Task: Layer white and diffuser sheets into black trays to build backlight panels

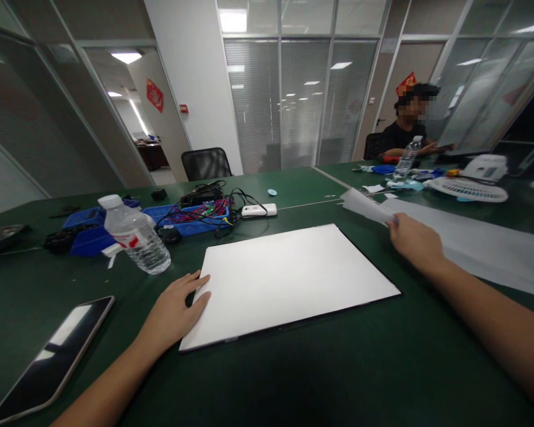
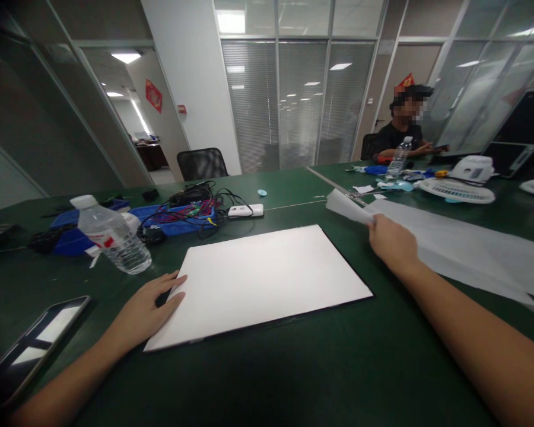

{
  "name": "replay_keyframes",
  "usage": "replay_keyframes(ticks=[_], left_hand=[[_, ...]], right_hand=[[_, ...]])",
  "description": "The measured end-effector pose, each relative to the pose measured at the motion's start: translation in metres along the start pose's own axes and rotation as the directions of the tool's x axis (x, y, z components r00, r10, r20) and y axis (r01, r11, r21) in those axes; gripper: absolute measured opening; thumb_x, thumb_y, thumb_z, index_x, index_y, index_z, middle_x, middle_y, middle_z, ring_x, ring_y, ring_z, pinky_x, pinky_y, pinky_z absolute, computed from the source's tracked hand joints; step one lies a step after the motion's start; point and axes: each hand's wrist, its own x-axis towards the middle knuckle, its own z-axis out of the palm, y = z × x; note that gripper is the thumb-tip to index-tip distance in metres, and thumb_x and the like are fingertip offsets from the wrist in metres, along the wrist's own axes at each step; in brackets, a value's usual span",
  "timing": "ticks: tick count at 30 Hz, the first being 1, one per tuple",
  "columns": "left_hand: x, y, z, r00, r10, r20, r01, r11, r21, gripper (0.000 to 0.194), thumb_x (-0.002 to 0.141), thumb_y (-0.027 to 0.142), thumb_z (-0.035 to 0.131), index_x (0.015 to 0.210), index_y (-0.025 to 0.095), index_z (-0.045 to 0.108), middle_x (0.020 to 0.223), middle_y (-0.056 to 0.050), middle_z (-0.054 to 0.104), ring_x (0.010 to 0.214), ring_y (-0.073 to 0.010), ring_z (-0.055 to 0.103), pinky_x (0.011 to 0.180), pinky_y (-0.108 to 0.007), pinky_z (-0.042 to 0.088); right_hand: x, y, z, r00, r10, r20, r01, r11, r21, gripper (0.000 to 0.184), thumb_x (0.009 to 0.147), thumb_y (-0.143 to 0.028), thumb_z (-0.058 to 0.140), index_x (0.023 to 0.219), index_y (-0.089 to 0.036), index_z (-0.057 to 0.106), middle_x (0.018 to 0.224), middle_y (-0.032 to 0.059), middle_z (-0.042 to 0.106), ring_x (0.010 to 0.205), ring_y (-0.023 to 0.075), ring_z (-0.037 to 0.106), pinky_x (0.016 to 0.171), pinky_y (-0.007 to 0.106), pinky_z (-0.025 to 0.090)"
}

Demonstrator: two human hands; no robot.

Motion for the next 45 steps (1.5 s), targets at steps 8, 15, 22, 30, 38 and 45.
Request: replay_keyframes(ticks=[8, 15, 22, 30, 38, 45], left_hand=[[-0.001, 0.001, 0.0, 1.0, -0.01, -0.022, 0.009, 1.0, -0.003, 0.061, 0.095, 0.059, 0.053, 0.139, 0.022, 0.074, 0.152, -0.012, 0.065, 0.144, -0.036, 0.058, 0.123, -0.056, 0.043], [-0.001, -0.001, 0.003, 1.0, -0.008, -0.027, 0.008, 1.0, 0.001, 0.061, 0.096, 0.06, 0.052, 0.139, 0.023, 0.074, 0.153, -0.011, 0.065, 0.145, -0.0354, 0.058, 0.123, -0.055, 0.043], [0.0, 0.0, 0.003, 1.0, -0.005, -0.012, 0.005, 1.0, 0.003, 0.064, 0.095, 0.061, 0.051, 0.14, 0.021, 0.073, 0.153, -0.013, 0.064, 0.144, -0.0357, 0.058, 0.124, -0.055, 0.042], [-0.002, -0.001, 0.004, 1.0, -0.019, -0.002, 0.019, 1.0, 0.008, 0.068, 0.096, 0.061, 0.046, 0.144, 0.019, 0.07, 0.157, -0.014, 0.061, 0.147, -0.0342, 0.055, 0.125, -0.055, 0.039], [-0.004, 0.001, 0.004, 0.999, 0.037, 0.016, -0.037, 0.999, 0.015, 0.071, 0.101, 0.063, 0.04, 0.153, 0.018, 0.06, 0.164, -0.015, 0.053, 0.151, -0.0359, 0.05, 0.125, -0.058, 0.038], [-0.005, 0.002, 0.003, 0.999, 0.043, 0.014, -0.043, 0.999, 0.018, 0.067, 0.103, 0.062, 0.043, 0.153, 0.022, 0.061, 0.163, -0.013, 0.054, 0.151, -0.0363, 0.049, 0.124, -0.06, 0.038]], right_hand=[[-0.032, -0.046, -0.011, 0.852, -0.524, -0.009, 0.519, 0.841, 0.149, 0.055, 0.107, -0.052, 0.038, 0.137, -0.016, 0.066, 0.129, 0.018, 0.074, 0.11, 0.0359, 0.072, 0.094, 0.049, 0.055], [-0.056, -0.073, -0.015, 0.533, -0.846, 0.008, 0.723, 0.461, 0.515, 0.044, 0.102, -0.055, 0.057, 0.132, -0.027, 0.073, 0.13, 0.01, 0.075, 0.113, 0.0276, 0.07, 0.098, 0.047, 0.057], [-0.006, -0.018, 0.021, 0.872, -0.489, 0.029, 0.457, 0.834, 0.309, 0.061, 0.102, -0.057, 0.047, 0.144, -0.016, 0.065, 0.147, 0.0171, 0.065, 0.133, 0.0369, 0.061, 0.116, 0.056, 0.047], [0.01, 0.009, 0.035, 0.878, -0.441, 0.187, 0.402, 0.891, 0.212, 0.065, 0.1, -0.062, 0.042, 0.137, -0.017, 0.071, 0.148, 0.0154, 0.064, 0.136, 0.0352, 0.06, 0.116, 0.051, 0.047], [-0.035, -0.054, 0.006, 0.763, -0.637, 0.104, 0.612, 0.766, 0.198, 0.063, 0.105, -0.062, 0.039, 0.141, -0.019, 0.07, 0.145, 0.0158, 0.066, 0.125, 0.0345, 0.066, 0.106, 0.052, 0.054], [-0.055, -0.077, -0.01, 0.683, -0.73, 0.006, 0.718, 0.673, 0.181, 0.051, 0.106, -0.055, 0.044, 0.126, -0.023, 0.078, 0.13, 0.0131, 0.075, 0.114, 0.0322, 0.071, 0.098, 0.055, 0.058]])
